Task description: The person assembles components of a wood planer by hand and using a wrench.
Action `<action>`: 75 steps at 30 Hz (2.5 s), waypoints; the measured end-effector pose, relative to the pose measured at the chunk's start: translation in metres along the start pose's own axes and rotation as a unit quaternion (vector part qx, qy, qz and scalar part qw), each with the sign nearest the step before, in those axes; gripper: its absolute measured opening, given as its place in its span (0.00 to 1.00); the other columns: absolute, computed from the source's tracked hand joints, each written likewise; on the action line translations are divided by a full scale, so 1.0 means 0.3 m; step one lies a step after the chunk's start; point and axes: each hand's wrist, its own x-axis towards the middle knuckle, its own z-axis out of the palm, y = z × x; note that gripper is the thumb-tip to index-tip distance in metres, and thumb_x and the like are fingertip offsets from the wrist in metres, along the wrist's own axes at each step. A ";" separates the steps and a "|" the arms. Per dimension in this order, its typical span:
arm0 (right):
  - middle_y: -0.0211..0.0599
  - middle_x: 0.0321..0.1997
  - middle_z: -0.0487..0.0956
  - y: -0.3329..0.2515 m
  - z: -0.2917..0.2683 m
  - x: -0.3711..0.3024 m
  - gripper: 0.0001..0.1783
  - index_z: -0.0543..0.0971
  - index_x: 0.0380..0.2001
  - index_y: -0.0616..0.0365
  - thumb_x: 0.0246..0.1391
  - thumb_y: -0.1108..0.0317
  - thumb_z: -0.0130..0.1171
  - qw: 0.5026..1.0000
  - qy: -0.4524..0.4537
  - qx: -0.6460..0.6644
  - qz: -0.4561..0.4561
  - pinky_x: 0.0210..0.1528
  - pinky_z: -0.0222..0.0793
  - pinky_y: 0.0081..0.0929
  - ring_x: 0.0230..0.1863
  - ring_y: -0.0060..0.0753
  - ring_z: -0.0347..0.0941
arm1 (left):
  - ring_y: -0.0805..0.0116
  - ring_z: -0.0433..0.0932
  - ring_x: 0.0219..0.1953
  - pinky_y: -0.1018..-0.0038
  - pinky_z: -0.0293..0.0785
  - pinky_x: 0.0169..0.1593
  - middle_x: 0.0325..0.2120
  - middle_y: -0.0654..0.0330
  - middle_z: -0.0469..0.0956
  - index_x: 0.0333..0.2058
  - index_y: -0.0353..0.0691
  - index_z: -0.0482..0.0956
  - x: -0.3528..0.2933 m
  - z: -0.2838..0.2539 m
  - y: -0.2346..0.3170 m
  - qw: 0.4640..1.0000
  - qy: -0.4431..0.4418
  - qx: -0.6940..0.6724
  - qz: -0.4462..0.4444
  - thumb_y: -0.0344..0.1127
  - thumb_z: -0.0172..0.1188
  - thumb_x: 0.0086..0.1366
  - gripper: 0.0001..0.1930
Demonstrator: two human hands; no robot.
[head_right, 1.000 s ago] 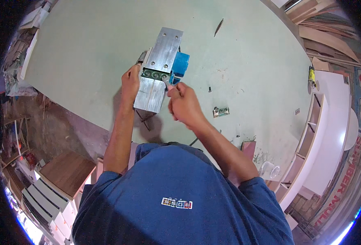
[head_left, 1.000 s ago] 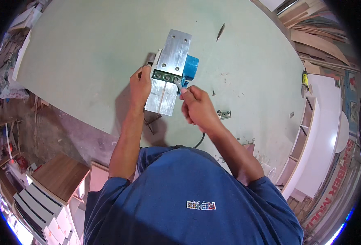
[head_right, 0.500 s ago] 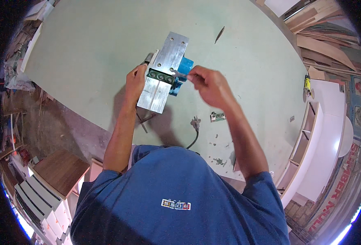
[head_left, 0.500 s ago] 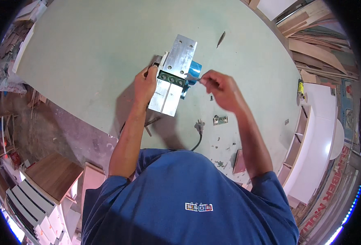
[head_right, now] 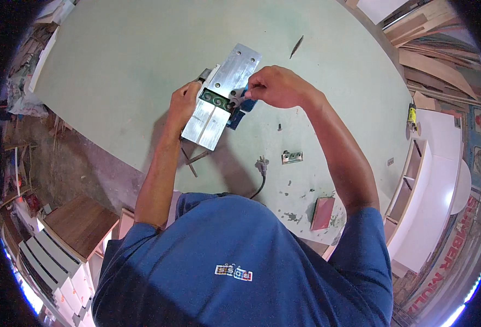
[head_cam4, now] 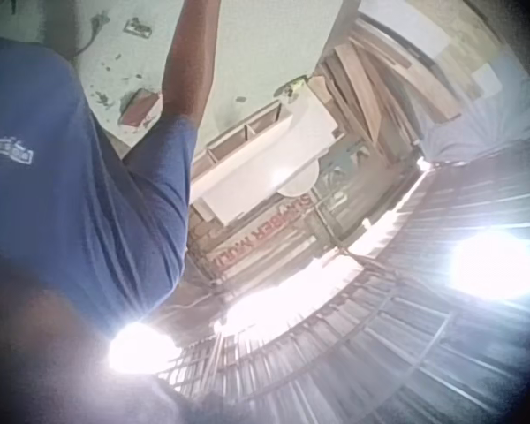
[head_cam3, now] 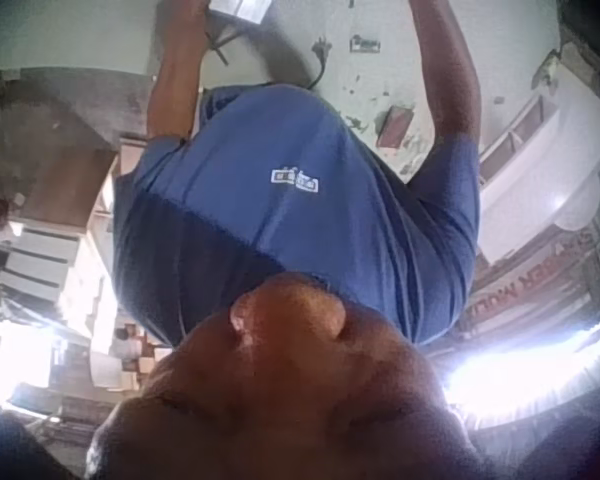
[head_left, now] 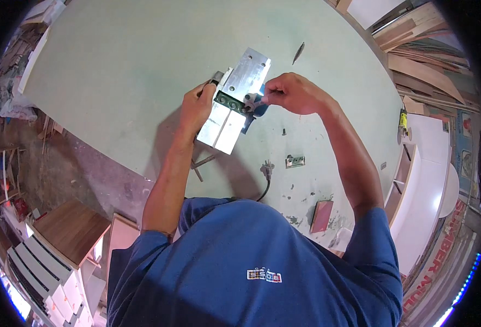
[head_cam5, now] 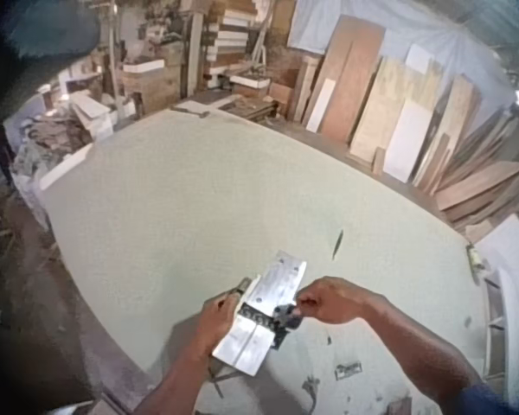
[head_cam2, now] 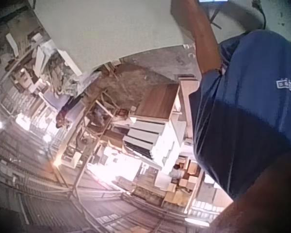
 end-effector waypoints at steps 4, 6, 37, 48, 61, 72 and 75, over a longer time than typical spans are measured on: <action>0.33 0.22 0.75 0.018 0.003 0.036 0.11 0.84 0.35 0.59 0.63 0.63 0.63 0.999 -0.036 0.033 0.003 0.32 0.65 0.30 0.27 0.25 0.68 | 0.77 0.73 0.29 0.74 0.70 0.35 0.25 0.65 0.78 0.40 0.32 0.84 0.012 -0.001 -0.016 1.000 -0.008 -0.001 0.009 0.44 0.54 0.68 0.19; 0.32 0.23 0.76 0.001 -0.010 0.042 0.11 0.84 0.35 0.60 0.63 0.63 0.62 0.998 -0.051 0.034 0.012 0.32 0.65 0.30 0.27 0.24 0.68 | 0.76 0.73 0.29 0.73 0.71 0.35 0.25 0.64 0.79 0.40 0.33 0.84 0.006 0.002 -0.003 1.000 0.005 0.015 0.002 0.45 0.54 0.68 0.19; 0.34 0.21 0.76 -0.232 0.410 -0.157 0.16 0.70 0.40 0.57 0.74 0.55 0.47 0.601 0.105 0.769 0.190 0.18 0.60 0.31 0.16 0.31 0.69 | 0.78 0.71 0.27 0.74 0.68 0.33 0.22 0.66 0.76 0.35 0.31 0.83 0.028 0.011 -0.046 0.999 0.008 -0.005 0.032 0.45 0.54 0.69 0.19; 0.24 0.27 0.76 -0.004 0.140 -0.137 0.13 0.84 0.39 0.56 0.70 0.61 0.54 0.949 0.128 0.258 0.130 0.31 0.62 0.19 0.29 0.16 0.65 | 0.77 0.73 0.29 0.73 0.71 0.36 0.25 0.64 0.79 0.41 0.31 0.84 0.013 -0.004 -0.023 1.000 0.008 0.012 0.012 0.45 0.54 0.69 0.20; 0.25 0.27 0.78 0.039 0.031 0.020 0.11 0.86 0.38 0.55 0.66 0.62 0.59 0.987 -0.079 0.123 0.064 0.36 0.64 0.26 0.30 0.21 0.65 | 0.76 0.74 0.30 0.73 0.71 0.37 0.26 0.64 0.79 0.39 0.32 0.84 0.011 -0.009 -0.013 1.000 0.007 -0.003 0.003 0.45 0.53 0.68 0.19; 0.28 0.25 0.77 0.069 0.037 0.076 0.10 0.86 0.36 0.57 0.64 0.62 0.61 0.994 -0.078 0.077 0.012 0.35 0.66 0.28 0.29 0.22 0.68 | 0.76 0.73 0.29 0.73 0.71 0.35 0.26 0.64 0.79 0.39 0.33 0.84 0.017 -0.009 -0.001 1.000 -0.019 -0.003 -0.008 0.45 0.54 0.68 0.20; 0.24 0.23 0.71 0.049 0.055 0.035 0.11 0.85 0.35 0.57 0.66 0.63 0.59 0.993 -0.061 0.097 0.020 0.31 0.61 0.25 0.28 0.19 0.63 | 0.77 0.73 0.27 0.73 0.70 0.34 0.24 0.65 0.78 0.37 0.32 0.84 0.011 -0.007 -0.005 1.000 -0.005 -0.012 0.000 0.45 0.54 0.68 0.19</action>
